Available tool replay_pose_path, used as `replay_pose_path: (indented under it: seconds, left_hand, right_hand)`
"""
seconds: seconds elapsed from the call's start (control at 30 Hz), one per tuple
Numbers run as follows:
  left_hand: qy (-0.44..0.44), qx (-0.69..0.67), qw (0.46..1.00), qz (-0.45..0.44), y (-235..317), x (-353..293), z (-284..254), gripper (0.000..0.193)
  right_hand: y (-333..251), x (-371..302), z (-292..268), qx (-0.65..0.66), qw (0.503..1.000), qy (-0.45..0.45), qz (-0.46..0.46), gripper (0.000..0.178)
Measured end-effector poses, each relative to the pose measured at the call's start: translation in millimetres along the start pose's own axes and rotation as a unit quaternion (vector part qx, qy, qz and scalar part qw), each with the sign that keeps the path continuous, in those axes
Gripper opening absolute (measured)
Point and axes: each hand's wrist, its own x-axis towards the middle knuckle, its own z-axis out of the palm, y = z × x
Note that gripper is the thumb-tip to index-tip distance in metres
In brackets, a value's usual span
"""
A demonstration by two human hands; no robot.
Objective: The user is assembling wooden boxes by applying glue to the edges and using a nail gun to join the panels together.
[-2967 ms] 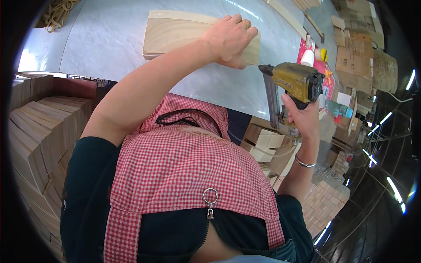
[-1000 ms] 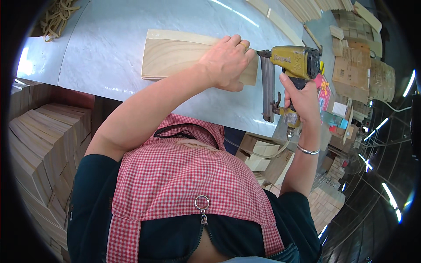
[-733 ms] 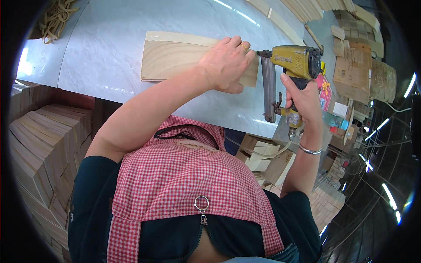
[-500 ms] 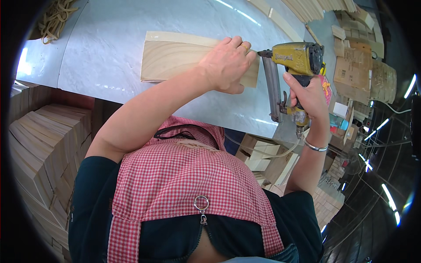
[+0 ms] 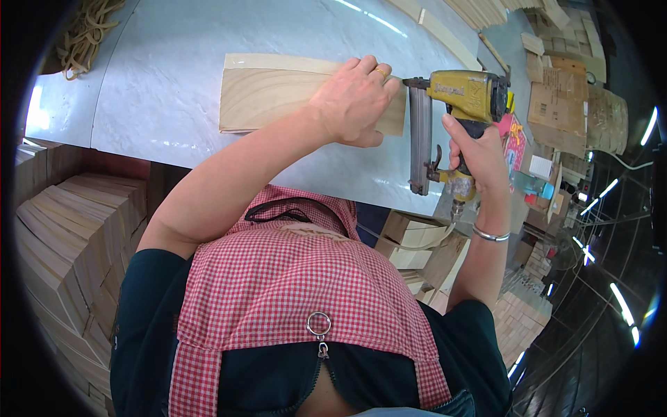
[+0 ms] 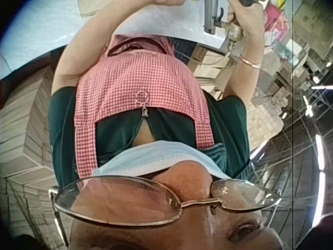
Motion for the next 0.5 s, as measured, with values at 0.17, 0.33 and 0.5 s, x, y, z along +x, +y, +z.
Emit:
replay_pose_path:
  seconds: [0.17,0.33,0.5]
  left_hand:
    - [-0.013,-0.010,1.000,-0.013,-5,-8,-2,0.070]
    - [0.021,0.103,0.994,-0.040,-44,-63,-56,0.104]
    - [-0.081,0.104,0.983,-0.129,-73,-117,-115,0.095]
  right_hand:
    - [-8,1,4,-0.021,1.000,-0.010,0.001,0.029]
    - [6,-18,0,-0.003,0.998,0.033,-0.053,0.026]
    - [19,-42,-3,0.017,0.997,0.025,-0.066,0.026]
